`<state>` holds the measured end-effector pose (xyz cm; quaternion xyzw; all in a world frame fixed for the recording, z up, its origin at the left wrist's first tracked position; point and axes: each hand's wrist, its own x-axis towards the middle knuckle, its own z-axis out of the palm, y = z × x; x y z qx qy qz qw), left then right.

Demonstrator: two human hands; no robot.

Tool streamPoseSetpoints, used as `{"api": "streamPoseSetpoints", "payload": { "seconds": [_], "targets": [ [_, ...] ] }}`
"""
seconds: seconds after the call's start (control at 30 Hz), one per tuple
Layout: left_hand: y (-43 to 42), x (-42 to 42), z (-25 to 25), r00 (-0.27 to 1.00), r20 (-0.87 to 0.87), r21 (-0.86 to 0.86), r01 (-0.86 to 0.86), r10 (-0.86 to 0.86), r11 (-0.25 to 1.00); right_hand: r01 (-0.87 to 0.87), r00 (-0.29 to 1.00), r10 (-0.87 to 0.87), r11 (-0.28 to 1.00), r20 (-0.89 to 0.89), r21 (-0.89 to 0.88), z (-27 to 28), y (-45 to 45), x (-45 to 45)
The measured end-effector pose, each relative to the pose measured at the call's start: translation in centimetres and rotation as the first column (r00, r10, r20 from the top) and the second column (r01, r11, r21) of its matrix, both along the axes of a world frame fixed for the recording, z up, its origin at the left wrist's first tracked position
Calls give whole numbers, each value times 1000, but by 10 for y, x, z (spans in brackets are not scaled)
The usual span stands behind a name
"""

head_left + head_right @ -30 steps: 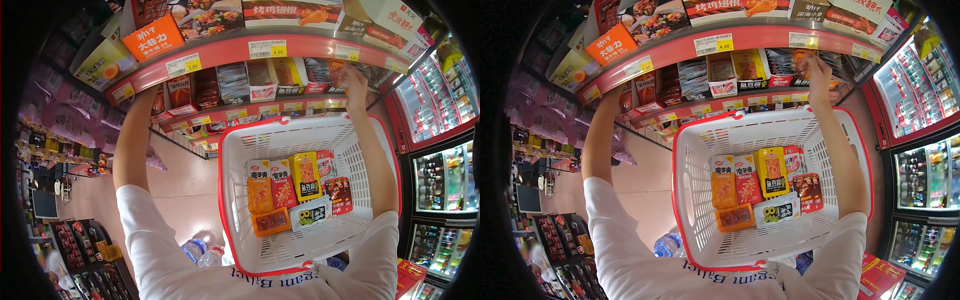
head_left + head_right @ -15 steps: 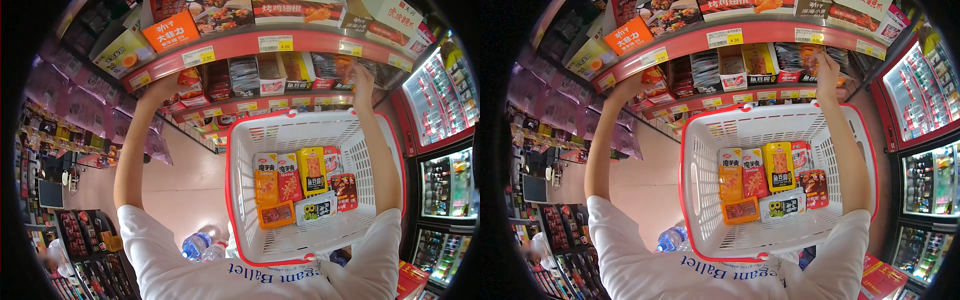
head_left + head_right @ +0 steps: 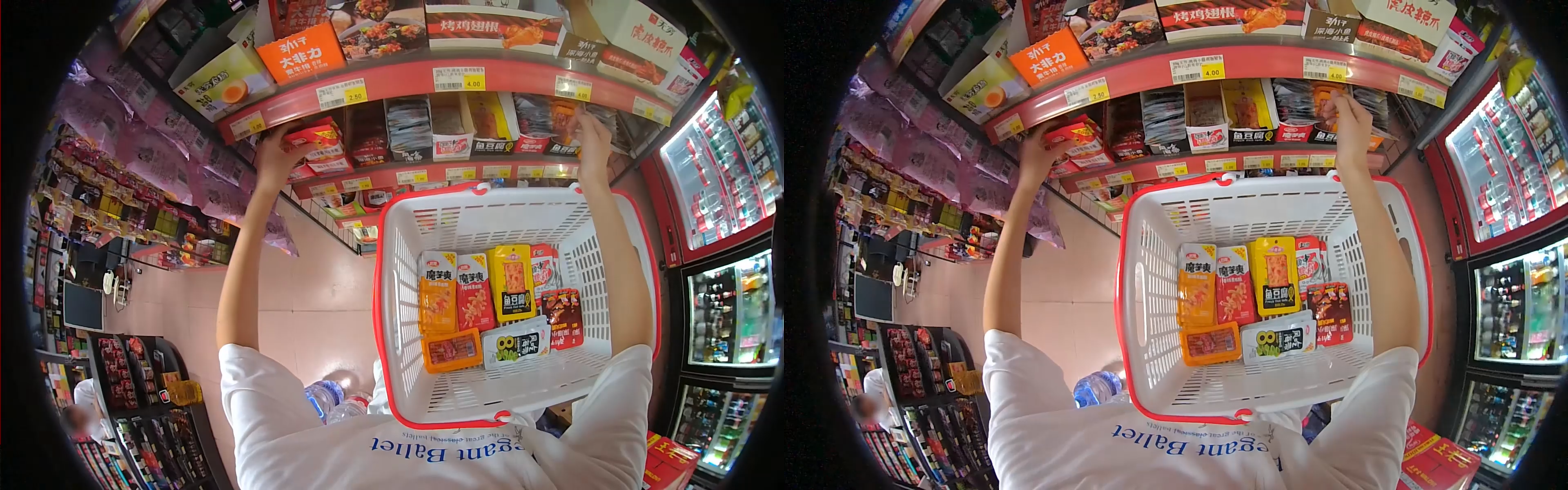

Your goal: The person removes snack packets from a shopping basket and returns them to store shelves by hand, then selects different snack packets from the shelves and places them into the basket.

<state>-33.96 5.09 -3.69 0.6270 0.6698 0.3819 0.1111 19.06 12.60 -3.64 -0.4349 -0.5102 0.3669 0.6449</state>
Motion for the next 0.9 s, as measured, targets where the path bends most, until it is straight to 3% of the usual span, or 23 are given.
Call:
{"api": "streamPoseSetpoints", "payload": {
  "seconds": [0.13, 0.2, 0.23, 0.3, 0.33, 0.4, 0.47, 0.53, 0.67, 0.8, 0.87, 0.9],
  "targets": [
    [0, 3, -17, 988, 148, 116, 26, -43, 993, -11, 1000, 11, 1000, 17, -9, -3, 4, 1],
    [-10, 21, -18, 974, 204, 308, 29, -96, 951, 21, 999, -21, 1000, 28, 5, -2, 4, -1],
    [-17, 31, -17, 974, 207, 307, 28, -96, 951, 21, 999, -21, 1000, 32, 3, 3, -1, -5],
    [-30, 47, -14, 999, 19, 389, -46, 42, 920, 117, 950, -127, 992, 284, 52, 15, -12, -14],
    [-35, 50, -14, 999, 22, 393, -42, 36, 919, 122, 949, -134, 991, 287, 57, 20, -17, -20],
    [-44, 56, -14, 997, -65, 503, 8, 28, 864, -44, 749, -305, 862, 588, 504, 27, -26, -34],
    [-48, 64, -6, 996, -88, 585, 75, -29, 808, -287, 681, -317, 713, 660, 639, 31, -36, -53],
    [-56, 71, 5, 960, -281, 688, 194, 11, 699, -444, 600, -223, 706, 768, 552, 26, -54, -78],
    [-74, 92, 30, 935, -354, 777, 289, 8, 560, -608, 481, 22, 728, 876, 316, 37, -94, -128],
    [-96, 129, 52, 954, -295, 798, 281, -61, 533, -602, 578, 159, 746, 801, 286, 53, -121, -153],
    [-110, 149, 68, 914, -395, 763, 380, -88, 523, -575, 677, 123, 705, 726, 416, 55, -127, -155],
    [-114, 155, 74, 899, -425, 753, 418, -108, 508, -589, 670, 188, 723, 718, 361, 56, -131, -153]
  ]
}}
